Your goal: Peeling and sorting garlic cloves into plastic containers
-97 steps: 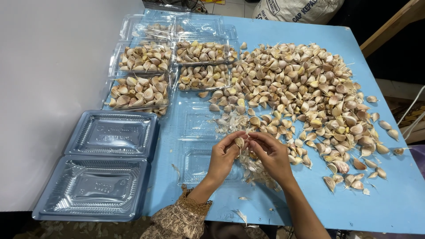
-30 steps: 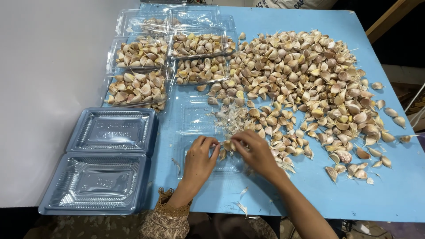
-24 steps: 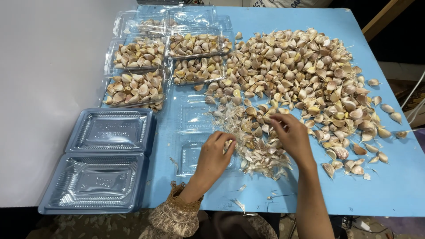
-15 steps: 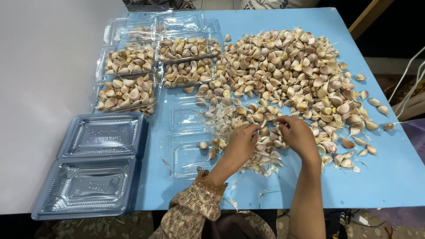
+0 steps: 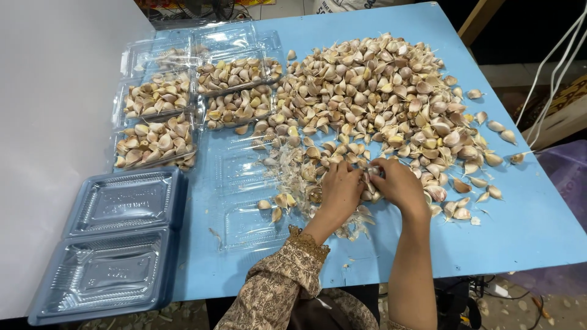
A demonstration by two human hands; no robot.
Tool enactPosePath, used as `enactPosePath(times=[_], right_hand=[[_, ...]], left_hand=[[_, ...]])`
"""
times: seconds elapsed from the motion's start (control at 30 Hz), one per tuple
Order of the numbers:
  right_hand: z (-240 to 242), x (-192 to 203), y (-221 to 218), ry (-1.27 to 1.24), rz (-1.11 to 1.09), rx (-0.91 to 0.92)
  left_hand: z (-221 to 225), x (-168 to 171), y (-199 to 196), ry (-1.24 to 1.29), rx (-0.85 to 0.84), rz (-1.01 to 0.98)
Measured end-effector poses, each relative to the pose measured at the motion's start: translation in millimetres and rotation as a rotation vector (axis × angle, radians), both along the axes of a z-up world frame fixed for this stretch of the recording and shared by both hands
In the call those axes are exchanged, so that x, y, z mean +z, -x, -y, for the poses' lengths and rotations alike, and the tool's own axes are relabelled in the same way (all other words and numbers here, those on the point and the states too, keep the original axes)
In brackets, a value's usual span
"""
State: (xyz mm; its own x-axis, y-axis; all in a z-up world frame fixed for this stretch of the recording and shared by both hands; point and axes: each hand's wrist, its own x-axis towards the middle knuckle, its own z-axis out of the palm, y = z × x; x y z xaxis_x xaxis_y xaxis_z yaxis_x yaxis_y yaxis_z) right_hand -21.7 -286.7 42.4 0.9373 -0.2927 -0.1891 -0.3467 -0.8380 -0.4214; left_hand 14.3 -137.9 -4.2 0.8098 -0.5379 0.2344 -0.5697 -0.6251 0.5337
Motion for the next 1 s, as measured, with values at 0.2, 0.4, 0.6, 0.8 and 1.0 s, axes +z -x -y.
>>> enactPosePath(times=[0.2, 0.4, 0.6, 0.8, 1.0], right_hand=[[-1.5, 4.4, 2.2, 0.001, 0.012, 0.035], [-5.5, 5.0, 0.4, -0.105, 0.029, 0.052], [1.3, 0.1, 2.0, -0.286, 0.138, 0.003], [-6.2, 3.3, 5.1, -0.936, 0.491, 0.016], [-33.4, 4.7, 2.4, -1.119, 0.542, 0.202]], left_hand=[[16.4, -52.4, -19.2, -0.014, -0.001, 0.077], [15.2, -42.3, -16.6, -0.090, -0.007, 0.191], [-0.7, 4.8, -2.8, 0.160, -0.011, 0.023], [-33.3, 46.3, 15.3, 0.585, -0.005, -0.431], [-85.3, 47.4, 14.7, 0.867, -0.016, -0.672]])
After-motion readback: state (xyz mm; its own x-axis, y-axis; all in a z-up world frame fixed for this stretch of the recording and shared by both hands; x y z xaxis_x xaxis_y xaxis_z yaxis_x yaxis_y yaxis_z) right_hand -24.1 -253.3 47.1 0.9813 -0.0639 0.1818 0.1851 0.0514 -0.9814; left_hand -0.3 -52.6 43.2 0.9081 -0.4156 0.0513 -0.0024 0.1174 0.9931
